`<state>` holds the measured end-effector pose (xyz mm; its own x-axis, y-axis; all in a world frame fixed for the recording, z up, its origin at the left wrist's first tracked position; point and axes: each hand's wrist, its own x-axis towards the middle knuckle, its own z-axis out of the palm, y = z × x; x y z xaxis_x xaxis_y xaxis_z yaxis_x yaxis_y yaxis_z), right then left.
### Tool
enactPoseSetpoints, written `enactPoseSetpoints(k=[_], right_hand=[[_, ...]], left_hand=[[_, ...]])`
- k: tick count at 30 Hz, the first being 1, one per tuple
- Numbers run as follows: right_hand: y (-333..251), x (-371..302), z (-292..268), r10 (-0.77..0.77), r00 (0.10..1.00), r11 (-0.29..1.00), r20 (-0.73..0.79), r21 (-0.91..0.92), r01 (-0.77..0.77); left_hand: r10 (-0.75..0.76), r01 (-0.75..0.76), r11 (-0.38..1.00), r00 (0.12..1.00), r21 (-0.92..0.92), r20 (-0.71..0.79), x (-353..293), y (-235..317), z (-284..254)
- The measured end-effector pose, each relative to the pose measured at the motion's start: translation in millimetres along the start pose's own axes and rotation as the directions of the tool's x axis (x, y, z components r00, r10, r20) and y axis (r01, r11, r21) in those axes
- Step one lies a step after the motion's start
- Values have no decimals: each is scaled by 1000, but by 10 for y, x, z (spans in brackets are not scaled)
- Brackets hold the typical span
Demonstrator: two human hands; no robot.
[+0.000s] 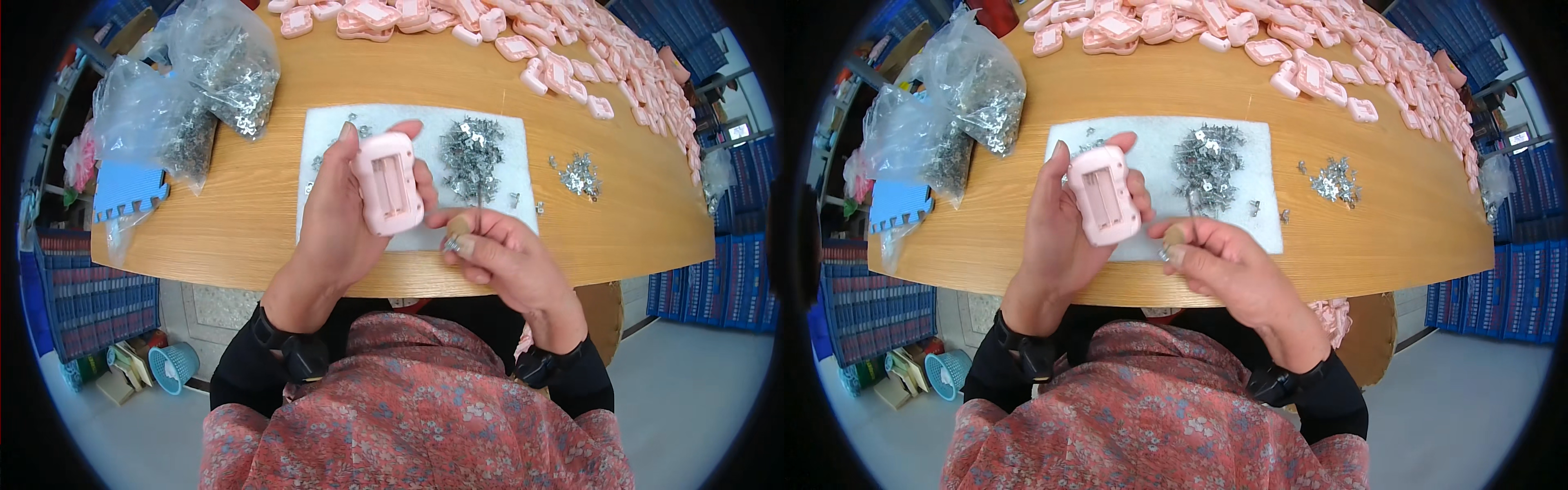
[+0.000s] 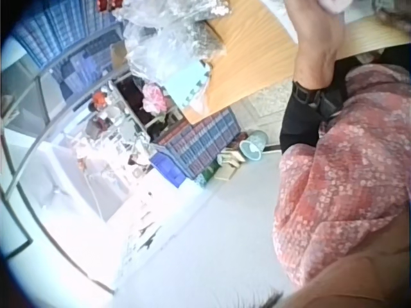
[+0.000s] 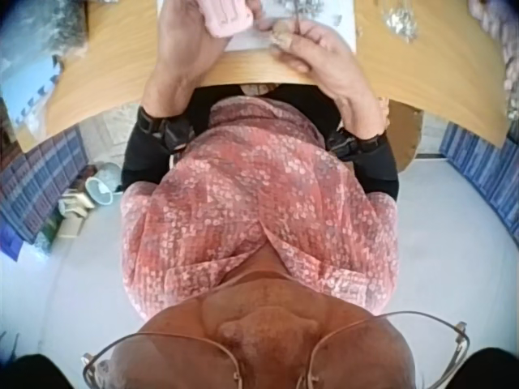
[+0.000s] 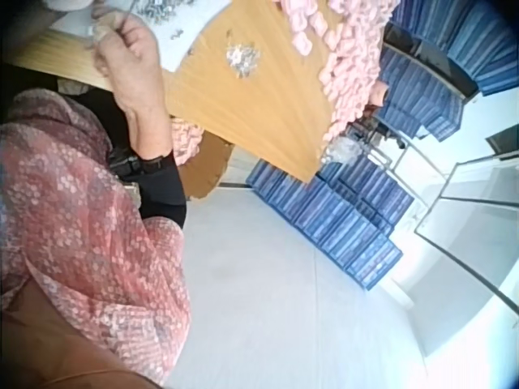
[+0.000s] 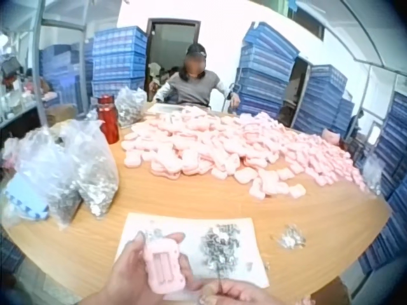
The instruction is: The person assembles small pink plastic components by inserting metal pins into slots using a small tool. They pick up a pink plastic piece, use a tool to insert a metal pin from a pile on a white mat, and then place the assembled unit onto a growing pile of finished parts on the table.
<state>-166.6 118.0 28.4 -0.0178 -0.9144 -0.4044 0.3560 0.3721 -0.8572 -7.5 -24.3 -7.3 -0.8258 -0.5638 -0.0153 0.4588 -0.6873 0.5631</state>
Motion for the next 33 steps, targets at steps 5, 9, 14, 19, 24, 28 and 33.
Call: enactPoseSetpoints(k=[5,9,14,19,24,28,33], right_hand=[[140,96,96,-55,995,985,85,170,40],[136,128,-57,-98,995,978,25,186,92],[86,160,-205,-192,978,974,-77,112,199],[-21,112,-283,-211,970,977,-118,-38,208],[-88,84,-249,-256,961,951,-102,-206,231],[-38,70,-268,-266,962,931,-58,-275,240],[-27,39,-189,-318,948,911,-33,-287,295]], left_hand=[[153,-134,980,981,147,-123,28,-19,203],[142,-136,986,988,92,-58,-86,-18,215],[85,-72,972,995,225,-48,-169,-63,275],[-136,144,976,989,164,-61,-248,-17,271],[-232,248,942,968,226,-98,-245,-27,274],[-381,379,882,923,280,-49,-213,-31,269],[-452,448,878,892,168,-15,-177,-75,194]])
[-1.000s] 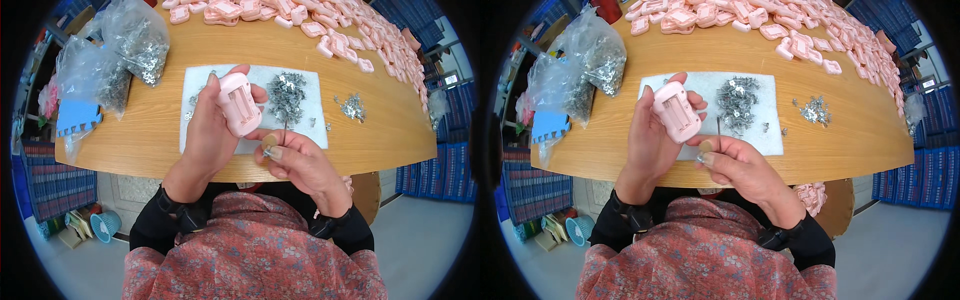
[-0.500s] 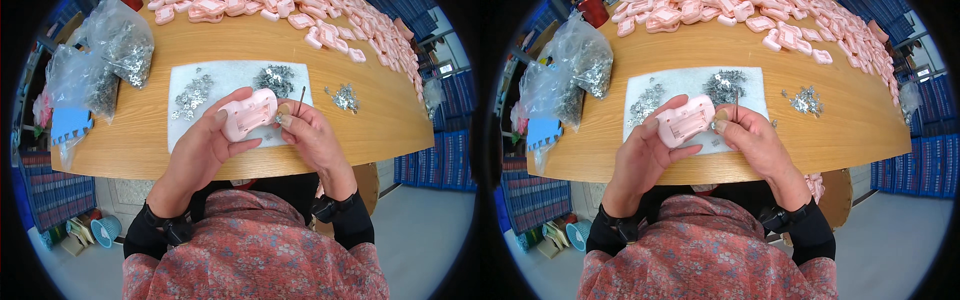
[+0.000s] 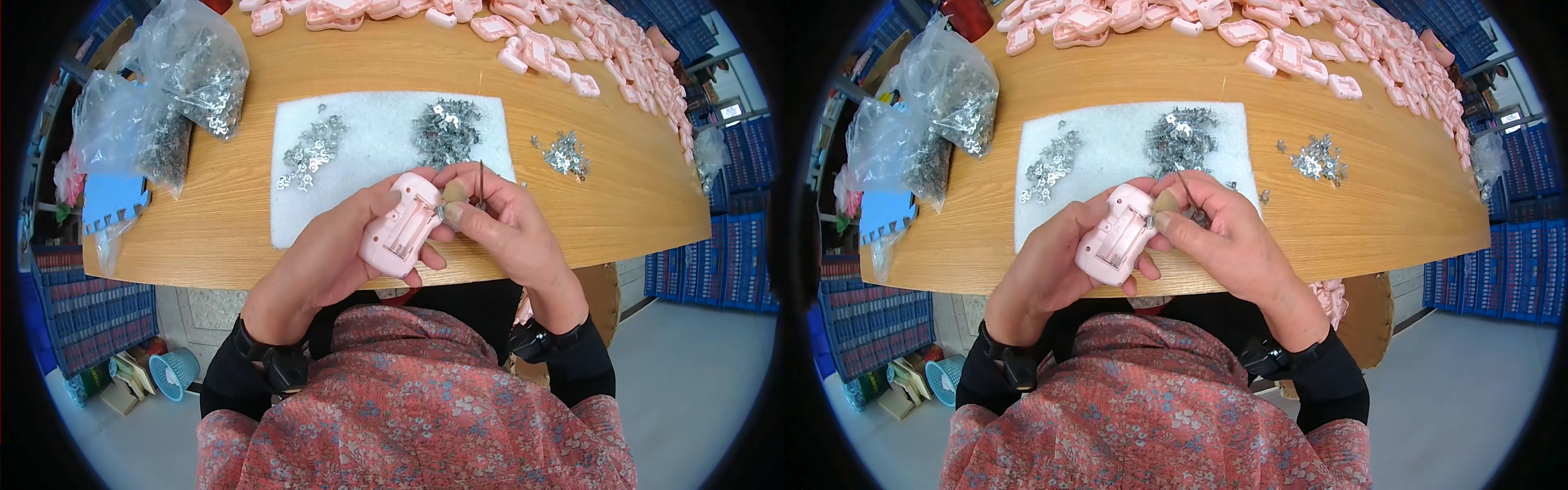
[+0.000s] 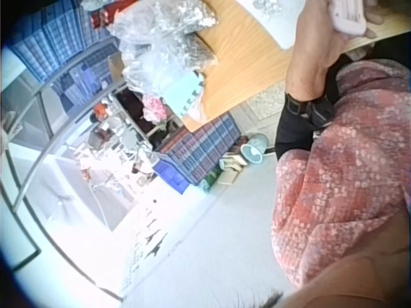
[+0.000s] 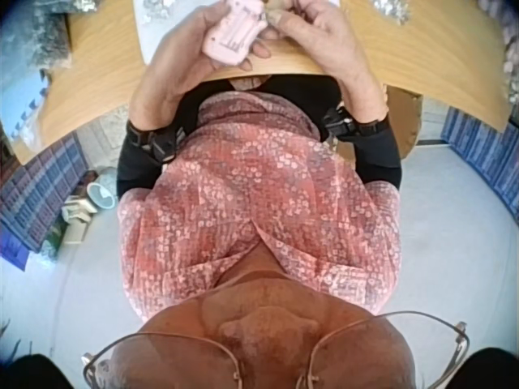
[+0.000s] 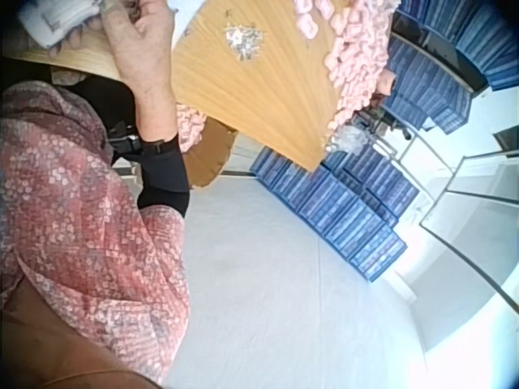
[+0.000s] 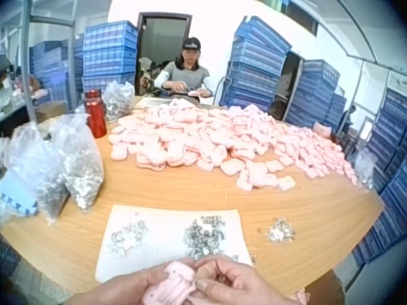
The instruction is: The person assembles small pink plastic components by inserting metal pins into slots using a small tool. They pick up a pink plastic piece, use a tool to insert a metal pin from a pile on a white mat, and then place the assembled unit onto a growing pile of finished parts on the table.
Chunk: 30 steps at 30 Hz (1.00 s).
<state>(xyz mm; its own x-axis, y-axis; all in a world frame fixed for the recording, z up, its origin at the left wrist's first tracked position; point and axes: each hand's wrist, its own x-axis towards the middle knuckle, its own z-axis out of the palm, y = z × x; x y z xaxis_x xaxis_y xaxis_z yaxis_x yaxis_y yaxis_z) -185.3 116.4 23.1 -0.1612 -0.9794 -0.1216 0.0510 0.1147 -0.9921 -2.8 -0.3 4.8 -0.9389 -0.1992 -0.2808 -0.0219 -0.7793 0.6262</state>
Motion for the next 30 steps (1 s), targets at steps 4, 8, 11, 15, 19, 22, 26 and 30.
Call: enactPoseSetpoints(k=[4,8,11,15,19,22,26,30], right_hand=[[22,-12,82,-144,979,985,-143,-115,128],[72,4,144,-260,945,925,-200,-331,185],[142,21,163,-329,922,873,-203,-437,215],[122,25,201,-499,852,697,-159,-658,285],[165,38,217,-569,811,589,-140,-757,283],[169,35,214,-588,801,539,-113,-793,284],[197,21,193,-581,807,536,-104,-795,284],[131,-4,167,-431,872,740,-232,-644,194]], left_hand=[[15,-13,989,1000,-144,9,54,-81,-29],[4,-4,984,1000,-177,-1,79,-111,8],[-13,9,987,1000,-161,-21,84,-119,44],[-14,3,985,998,-173,-62,94,-122,66],[-10,-7,985,996,-172,-94,123,-121,93],[-25,4,986,992,-165,-128,125,-122,118],[-28,16,991,996,-136,-86,130,-141,57],[-1,-9,992,997,-128,-78,139,-132,36]])
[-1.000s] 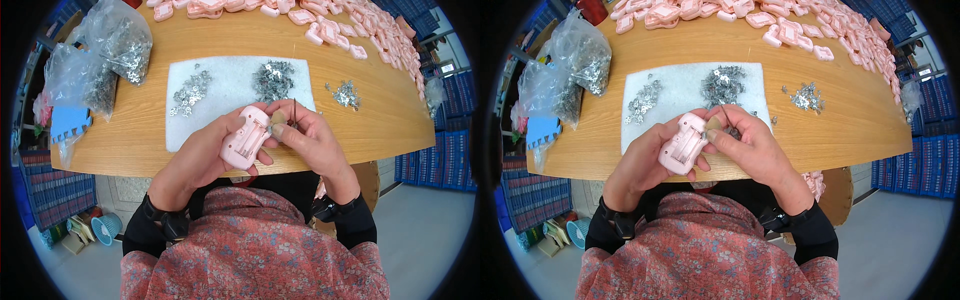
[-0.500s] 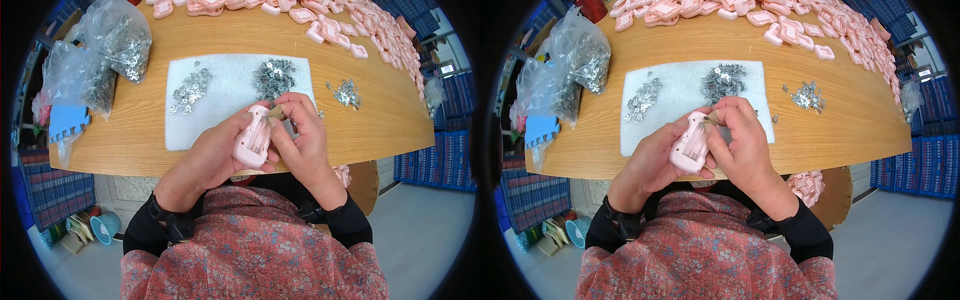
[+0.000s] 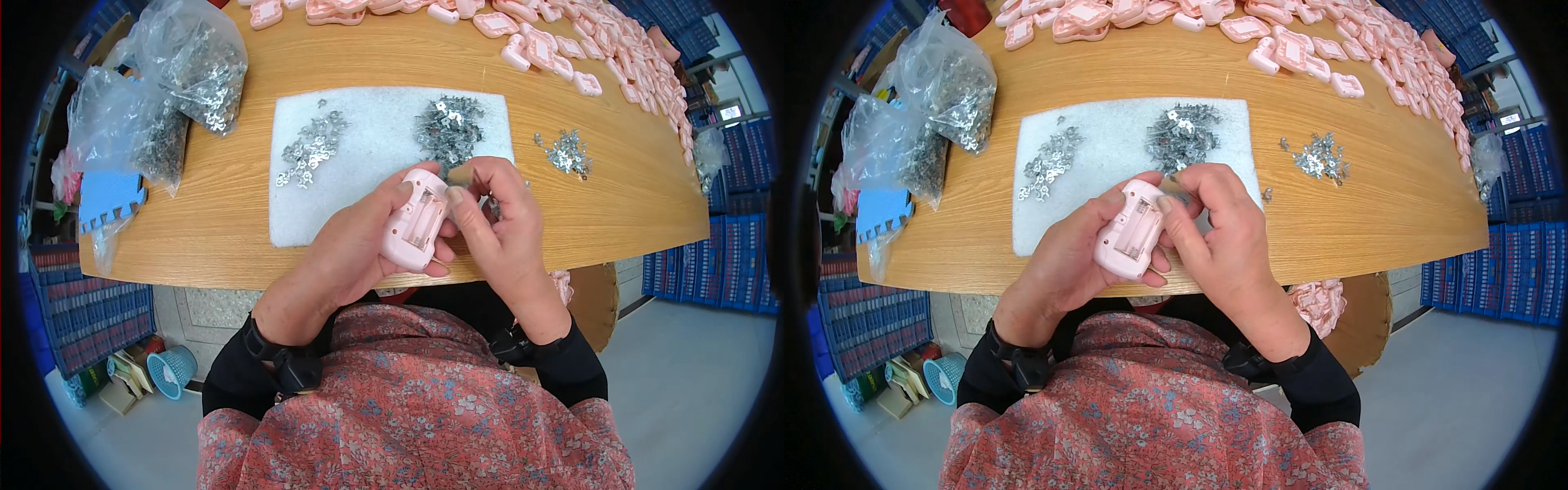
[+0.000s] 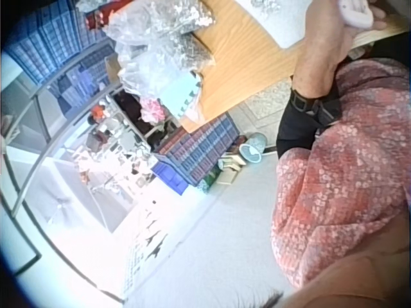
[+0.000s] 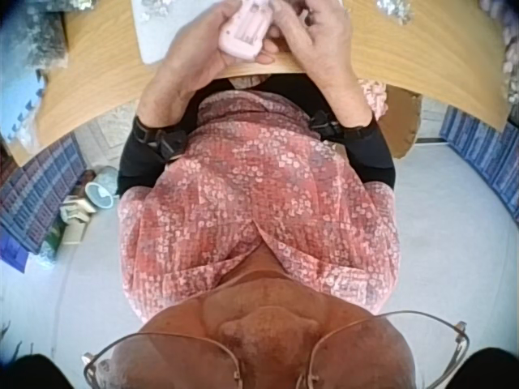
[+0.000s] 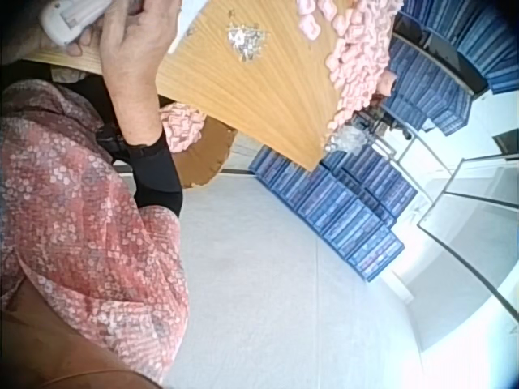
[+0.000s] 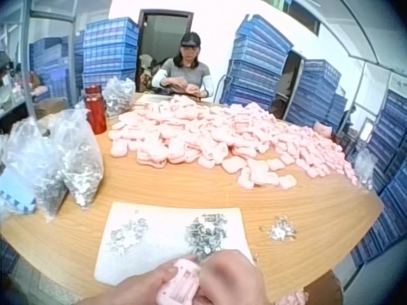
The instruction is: The person assembles small pink plastic components by inserting metal pins into slots using a small tool. They pick up a pink plastic piece, use a tool to insert a metal pin from a pile on a white mat, and then place the assembled unit onto a growing pile of finished parts on the table.
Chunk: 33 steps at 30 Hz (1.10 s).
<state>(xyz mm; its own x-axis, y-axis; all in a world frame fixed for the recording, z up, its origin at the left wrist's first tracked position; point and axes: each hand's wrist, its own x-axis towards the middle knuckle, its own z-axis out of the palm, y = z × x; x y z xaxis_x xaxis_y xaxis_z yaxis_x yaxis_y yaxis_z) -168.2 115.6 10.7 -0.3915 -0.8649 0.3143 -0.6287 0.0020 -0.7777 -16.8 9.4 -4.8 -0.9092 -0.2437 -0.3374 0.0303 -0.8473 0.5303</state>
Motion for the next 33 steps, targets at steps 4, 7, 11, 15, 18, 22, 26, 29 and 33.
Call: enactPoseSetpoints(k=[4,7,11,15,18,22,26,29,33], right_hand=[[-31,19,-40,301,931,860,205,364,-358],[-3,29,-76,357,856,690,374,513,-511],[22,17,-89,340,864,707,372,505,-495],[3,-18,-77,322,885,839,337,332,-431],[-33,-27,-74,307,897,847,318,339,-410],[-125,-30,-95,353,872,718,338,500,-485],[-61,-51,-74,311,912,700,266,585,-409],[-6,-39,-48,210,947,808,245,502,-309],[-19,3,-34,218,933,805,288,487,-339]], left_hand=[[9,-5,994,999,109,-31,-27,36,67],[102,-75,951,992,300,-74,-12,6,38],[294,-206,684,956,699,-7,-93,36,27],[299,-173,485,954,858,23,-112,45,57],[309,-166,281,948,945,74,-108,93,85],[351,-202,445,936,873,38,-66,-3,-2],[65,-51,964,997,262,-47,-67,82,-17],[-19,21,999,999,-44,47,-134,160,-19],[-73,77,996,995,-55,68,-124,141,-30]])
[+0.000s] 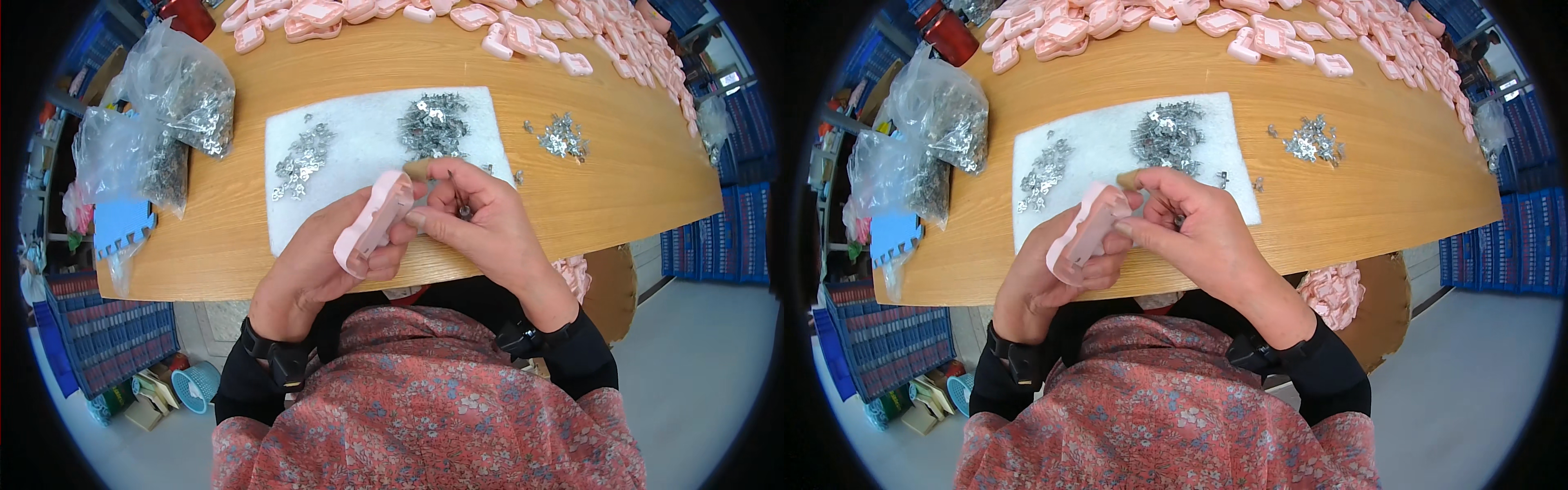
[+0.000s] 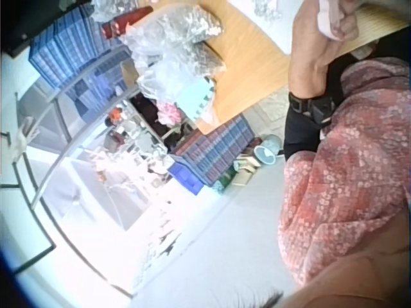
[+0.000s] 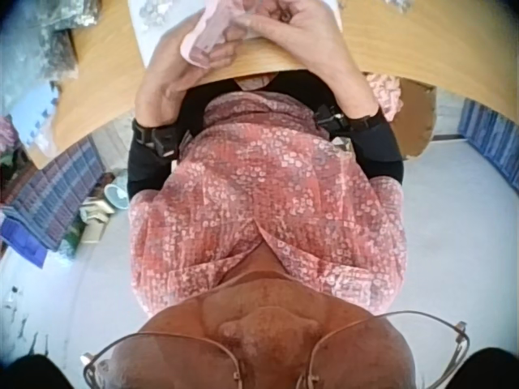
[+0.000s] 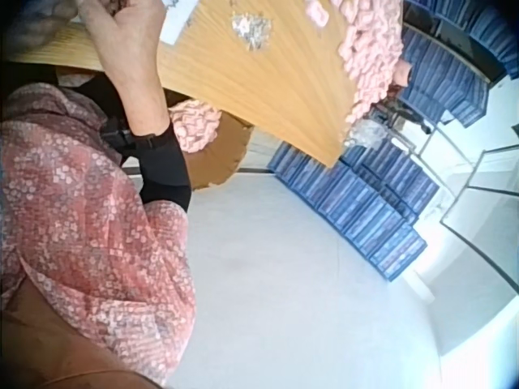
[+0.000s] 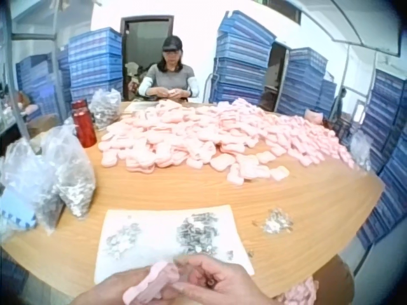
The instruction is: The person assembles small pink plastic components by inserting metal pins into slots using a small tool. They pick up a pink plastic piece, use a tool to insert a metal pin from a pile on a white mat, and then place the assembled unit onto a growing pile of finished parts on the table.
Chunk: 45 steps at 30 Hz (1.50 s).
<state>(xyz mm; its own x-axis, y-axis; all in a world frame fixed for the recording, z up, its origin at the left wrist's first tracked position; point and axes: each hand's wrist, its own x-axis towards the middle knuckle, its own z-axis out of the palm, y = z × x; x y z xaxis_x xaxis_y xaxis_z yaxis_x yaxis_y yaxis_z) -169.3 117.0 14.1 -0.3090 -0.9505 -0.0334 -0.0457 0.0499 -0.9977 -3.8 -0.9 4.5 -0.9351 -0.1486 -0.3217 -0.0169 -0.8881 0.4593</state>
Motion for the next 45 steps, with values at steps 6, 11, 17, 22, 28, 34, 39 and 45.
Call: enactPoseSetpoints(k=[6,11,17,22,28,34,39,45], right_hand=[[-18,58,-85,134,990,990,46,-51,-132],[19,14,-189,122,992,985,-33,-117,-125],[73,-110,-505,15,983,900,-183,-426,-93],[92,-135,-500,-129,980,754,-152,-657,-2],[113,-10,-330,-217,976,591,-32,-800,106],[123,43,-278,-175,984,581,-44,-811,67],[-26,55,-205,-158,985,684,-67,-727,60],[-97,136,-91,-235,970,516,67,-837,183]], left_hand=[[-101,110,993,983,-46,154,0,-16,-151],[-115,117,993,991,-34,62,-80,74,-63],[170,-173,985,979,-15,-111,-290,154,-260],[323,-332,943,933,-33,-160,-425,154,-390],[363,-373,928,903,-2,-229,-492,143,-481],[295,-296,954,920,36,-257,-430,136,-196],[246,-234,967,958,97,-147,-254,64,-190],[230,-193,957,959,214,-164,-193,-30,-91]])
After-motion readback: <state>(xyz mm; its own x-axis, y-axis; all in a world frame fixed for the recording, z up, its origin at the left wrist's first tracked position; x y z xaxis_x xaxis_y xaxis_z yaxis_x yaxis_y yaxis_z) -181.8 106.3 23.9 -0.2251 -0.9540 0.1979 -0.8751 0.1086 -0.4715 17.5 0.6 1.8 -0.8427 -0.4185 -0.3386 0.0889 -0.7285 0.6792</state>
